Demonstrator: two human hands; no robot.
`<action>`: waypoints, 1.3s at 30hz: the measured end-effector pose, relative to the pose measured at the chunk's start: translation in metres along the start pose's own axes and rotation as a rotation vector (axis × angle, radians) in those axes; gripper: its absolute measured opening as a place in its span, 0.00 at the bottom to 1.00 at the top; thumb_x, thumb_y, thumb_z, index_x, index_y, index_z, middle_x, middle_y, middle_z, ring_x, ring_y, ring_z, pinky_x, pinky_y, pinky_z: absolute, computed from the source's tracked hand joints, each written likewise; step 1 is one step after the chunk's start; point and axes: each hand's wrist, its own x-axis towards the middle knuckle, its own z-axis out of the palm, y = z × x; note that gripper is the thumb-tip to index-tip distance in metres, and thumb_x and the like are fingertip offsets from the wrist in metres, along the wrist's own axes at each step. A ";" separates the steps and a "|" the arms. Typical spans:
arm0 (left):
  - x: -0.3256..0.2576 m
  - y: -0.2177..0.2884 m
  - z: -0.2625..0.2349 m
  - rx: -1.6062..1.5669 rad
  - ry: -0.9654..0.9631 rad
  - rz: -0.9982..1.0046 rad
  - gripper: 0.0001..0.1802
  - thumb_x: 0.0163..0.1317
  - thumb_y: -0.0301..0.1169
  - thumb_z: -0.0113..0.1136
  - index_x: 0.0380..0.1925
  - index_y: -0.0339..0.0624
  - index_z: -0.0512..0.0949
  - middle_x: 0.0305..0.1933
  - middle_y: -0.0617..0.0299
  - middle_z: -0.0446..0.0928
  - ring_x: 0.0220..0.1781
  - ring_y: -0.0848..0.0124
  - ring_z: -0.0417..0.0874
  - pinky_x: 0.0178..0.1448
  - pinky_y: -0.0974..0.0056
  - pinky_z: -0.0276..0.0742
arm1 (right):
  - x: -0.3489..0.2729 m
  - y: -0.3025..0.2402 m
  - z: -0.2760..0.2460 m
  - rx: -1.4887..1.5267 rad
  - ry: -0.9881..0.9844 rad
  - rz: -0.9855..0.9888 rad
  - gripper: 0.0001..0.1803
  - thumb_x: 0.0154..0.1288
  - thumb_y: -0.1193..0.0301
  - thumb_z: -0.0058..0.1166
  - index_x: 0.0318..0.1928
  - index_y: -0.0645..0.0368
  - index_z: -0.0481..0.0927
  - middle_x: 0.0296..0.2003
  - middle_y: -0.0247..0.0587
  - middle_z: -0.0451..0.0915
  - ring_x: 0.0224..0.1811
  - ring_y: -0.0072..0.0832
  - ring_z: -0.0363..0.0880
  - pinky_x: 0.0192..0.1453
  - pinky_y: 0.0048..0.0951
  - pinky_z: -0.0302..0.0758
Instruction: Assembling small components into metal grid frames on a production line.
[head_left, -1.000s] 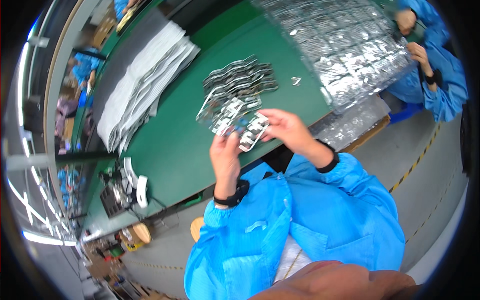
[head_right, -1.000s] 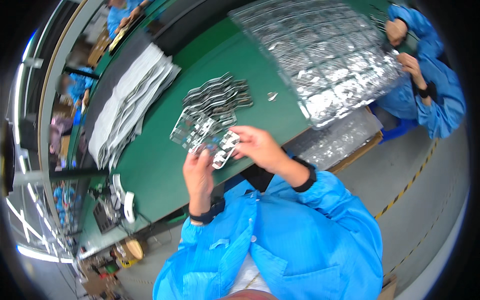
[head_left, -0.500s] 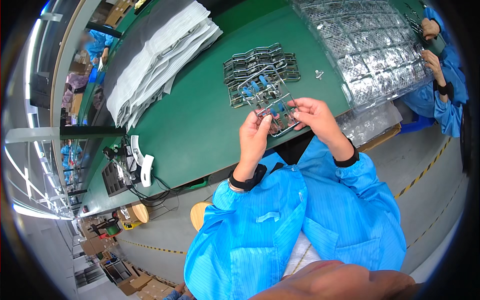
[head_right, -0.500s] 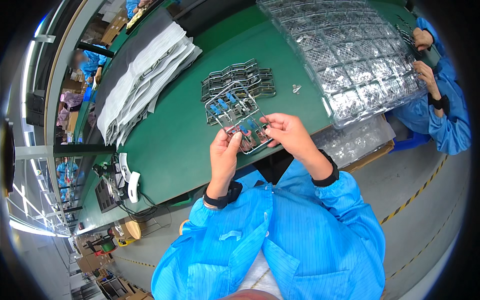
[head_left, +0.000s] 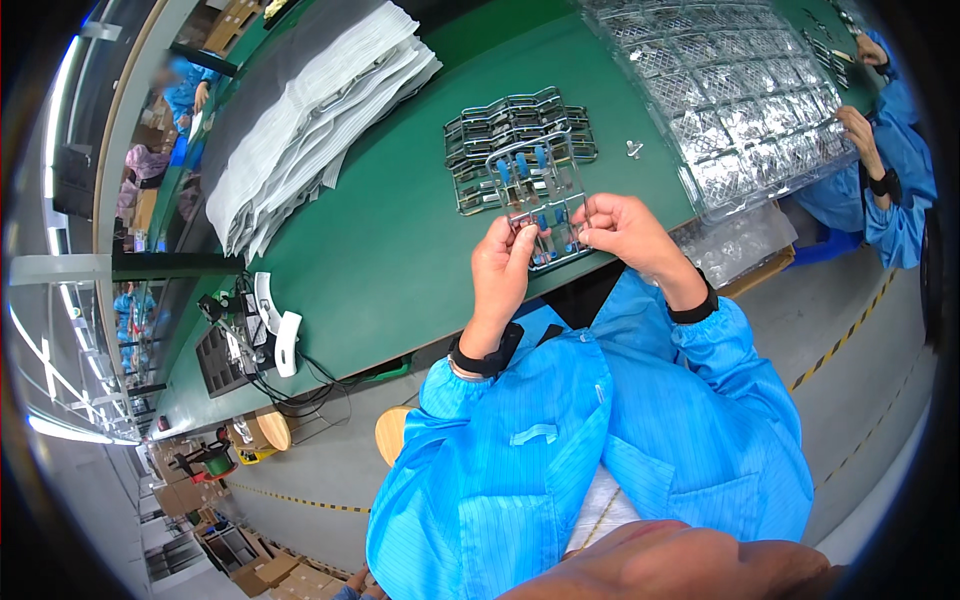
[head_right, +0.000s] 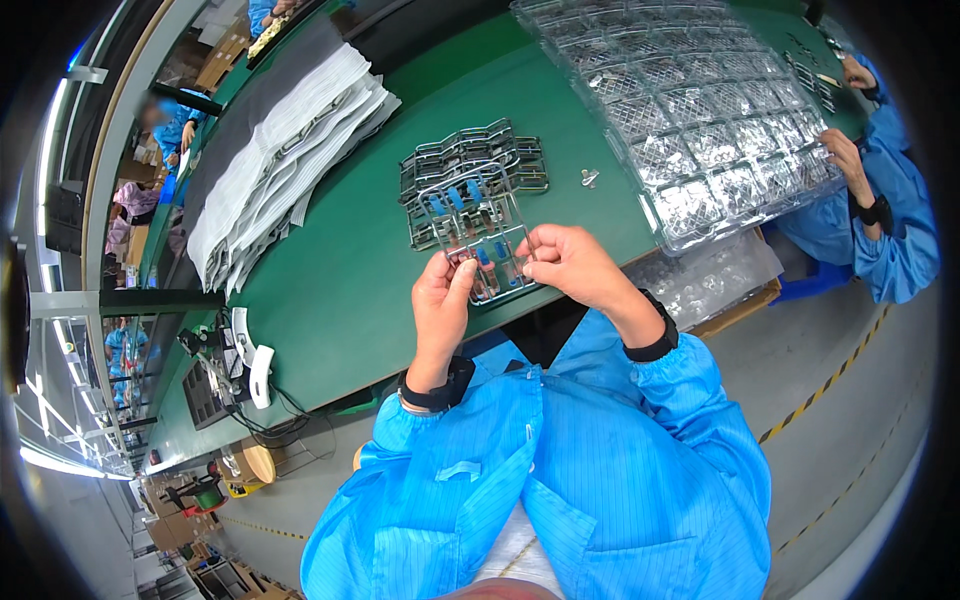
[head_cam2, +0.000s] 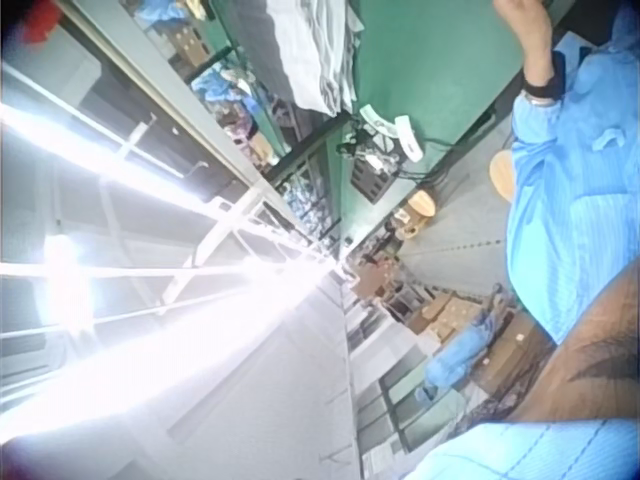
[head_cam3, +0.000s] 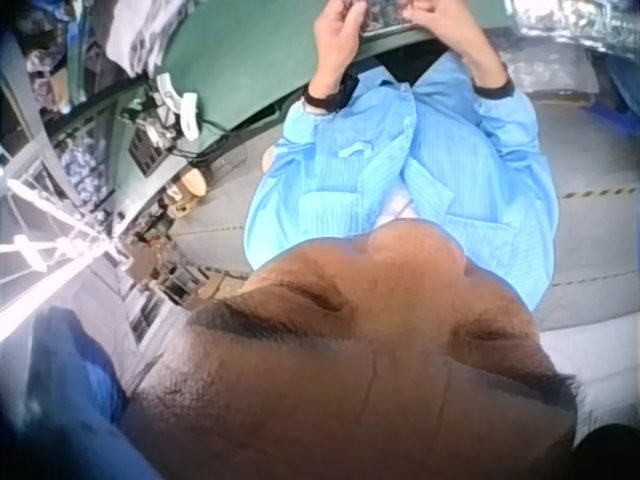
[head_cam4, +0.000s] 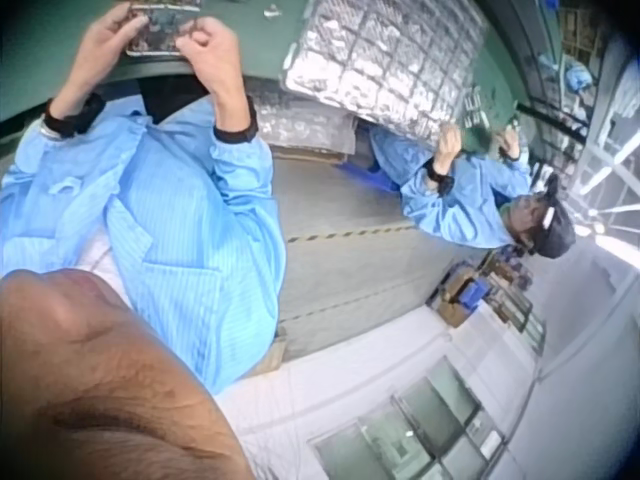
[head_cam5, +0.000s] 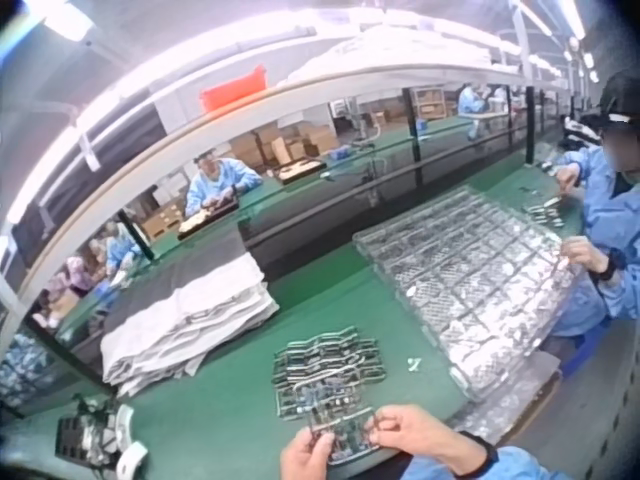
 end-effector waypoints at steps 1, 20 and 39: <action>0.001 0.001 -0.001 -0.026 -0.013 -0.029 0.08 0.67 0.25 0.51 0.43 0.34 0.74 0.35 0.63 0.81 0.32 0.84 0.75 0.34 0.76 0.72 | 0.000 0.000 0.000 0.044 -0.042 0.001 0.10 0.57 0.79 0.54 0.42 0.66 0.75 0.28 0.30 0.78 0.31 0.13 0.75 0.39 0.15 0.70; 0.011 0.005 -0.008 -0.124 0.056 -0.098 0.09 0.68 0.27 0.50 0.43 0.33 0.74 0.34 0.62 0.80 0.28 0.83 0.76 0.27 0.76 0.75 | 0.018 0.006 0.010 0.483 -0.154 -0.015 0.30 0.50 0.85 0.52 0.58 0.66 0.68 0.32 0.30 0.73 0.35 0.16 0.74 0.43 0.18 0.72; 0.013 0.009 -0.007 -0.049 0.152 -0.037 0.07 0.67 0.26 0.50 0.41 0.34 0.74 0.31 0.62 0.79 0.26 0.82 0.77 0.25 0.76 0.76 | 0.023 0.001 0.019 0.586 0.019 0.107 0.17 0.57 0.79 0.55 0.48 0.63 0.73 0.34 0.34 0.78 0.35 0.19 0.76 0.42 0.21 0.73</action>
